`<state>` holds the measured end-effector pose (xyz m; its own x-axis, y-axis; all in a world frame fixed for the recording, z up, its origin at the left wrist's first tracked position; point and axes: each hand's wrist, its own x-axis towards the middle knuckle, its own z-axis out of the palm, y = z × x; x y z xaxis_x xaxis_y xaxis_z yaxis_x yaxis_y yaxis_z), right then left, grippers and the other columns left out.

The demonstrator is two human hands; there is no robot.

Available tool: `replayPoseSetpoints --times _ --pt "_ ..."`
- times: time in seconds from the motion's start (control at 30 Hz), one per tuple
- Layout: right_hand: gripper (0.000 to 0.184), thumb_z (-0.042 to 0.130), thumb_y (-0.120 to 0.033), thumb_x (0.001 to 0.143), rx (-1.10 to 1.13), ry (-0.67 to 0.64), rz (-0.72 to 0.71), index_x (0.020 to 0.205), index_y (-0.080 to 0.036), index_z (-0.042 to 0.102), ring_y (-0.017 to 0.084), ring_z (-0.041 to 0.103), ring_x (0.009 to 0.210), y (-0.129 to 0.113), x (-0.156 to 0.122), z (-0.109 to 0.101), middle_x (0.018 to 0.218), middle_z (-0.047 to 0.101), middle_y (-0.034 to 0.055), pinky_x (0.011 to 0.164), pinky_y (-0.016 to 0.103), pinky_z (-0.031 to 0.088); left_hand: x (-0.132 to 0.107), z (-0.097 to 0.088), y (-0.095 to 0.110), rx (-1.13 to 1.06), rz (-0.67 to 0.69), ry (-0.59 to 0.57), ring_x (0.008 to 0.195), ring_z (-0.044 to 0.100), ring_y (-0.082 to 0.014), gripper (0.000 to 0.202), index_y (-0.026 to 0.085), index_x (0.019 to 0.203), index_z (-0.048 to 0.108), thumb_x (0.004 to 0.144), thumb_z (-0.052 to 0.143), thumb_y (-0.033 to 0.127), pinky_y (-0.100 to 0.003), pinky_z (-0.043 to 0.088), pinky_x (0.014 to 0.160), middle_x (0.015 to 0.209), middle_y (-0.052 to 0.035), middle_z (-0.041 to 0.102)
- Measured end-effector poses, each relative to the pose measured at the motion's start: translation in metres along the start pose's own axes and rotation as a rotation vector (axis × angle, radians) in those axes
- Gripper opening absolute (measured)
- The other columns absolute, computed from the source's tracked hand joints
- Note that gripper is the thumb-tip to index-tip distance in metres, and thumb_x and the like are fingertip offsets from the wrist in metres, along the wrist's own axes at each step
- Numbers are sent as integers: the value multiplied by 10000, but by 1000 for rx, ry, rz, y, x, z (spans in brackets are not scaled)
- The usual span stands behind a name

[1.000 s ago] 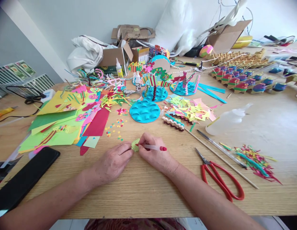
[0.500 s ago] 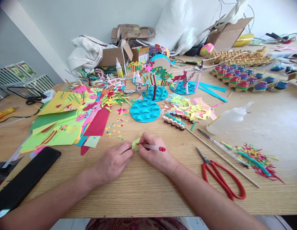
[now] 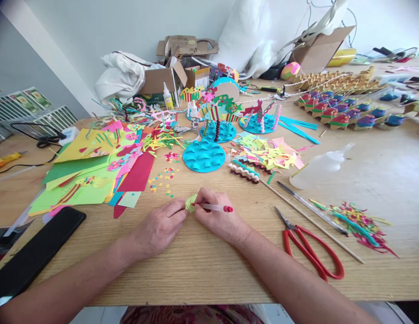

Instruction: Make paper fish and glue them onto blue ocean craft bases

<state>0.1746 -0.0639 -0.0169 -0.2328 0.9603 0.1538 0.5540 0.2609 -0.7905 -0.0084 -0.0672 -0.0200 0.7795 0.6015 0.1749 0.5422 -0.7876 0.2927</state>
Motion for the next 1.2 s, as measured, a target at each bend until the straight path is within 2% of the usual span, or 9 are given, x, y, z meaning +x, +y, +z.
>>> replayPoseSetpoints --times 0.13,1.07,1.2 --pt "63 445 -163 685 8 40 14 632 -199 445 86 396 451 2 -1 1 518 452 -47 429 200 288 0 0 0 3 -4 4 985 484 -176 183 158 913 511 838 362 82 -315 460 855 1018 -69 502" --pt "95 435 -120 657 -35 -29 -10 623 -204 409 86 407 458 -2 -3 -2 505 438 -57 442 201 277 0 0 -1 21 -3 -17 1033 463 -184 192 157 934 508 834 363 79 -320 443 881 1058 -75 489" --pt "82 439 -131 661 -31 -30 -6 622 -201 422 85 405 458 -2 -3 -2 504 442 -56 436 200 272 1 -1 0 9 -6 -15 994 481 -175 189 151 913 513 827 365 69 -312 453 859 1021 -75 503"
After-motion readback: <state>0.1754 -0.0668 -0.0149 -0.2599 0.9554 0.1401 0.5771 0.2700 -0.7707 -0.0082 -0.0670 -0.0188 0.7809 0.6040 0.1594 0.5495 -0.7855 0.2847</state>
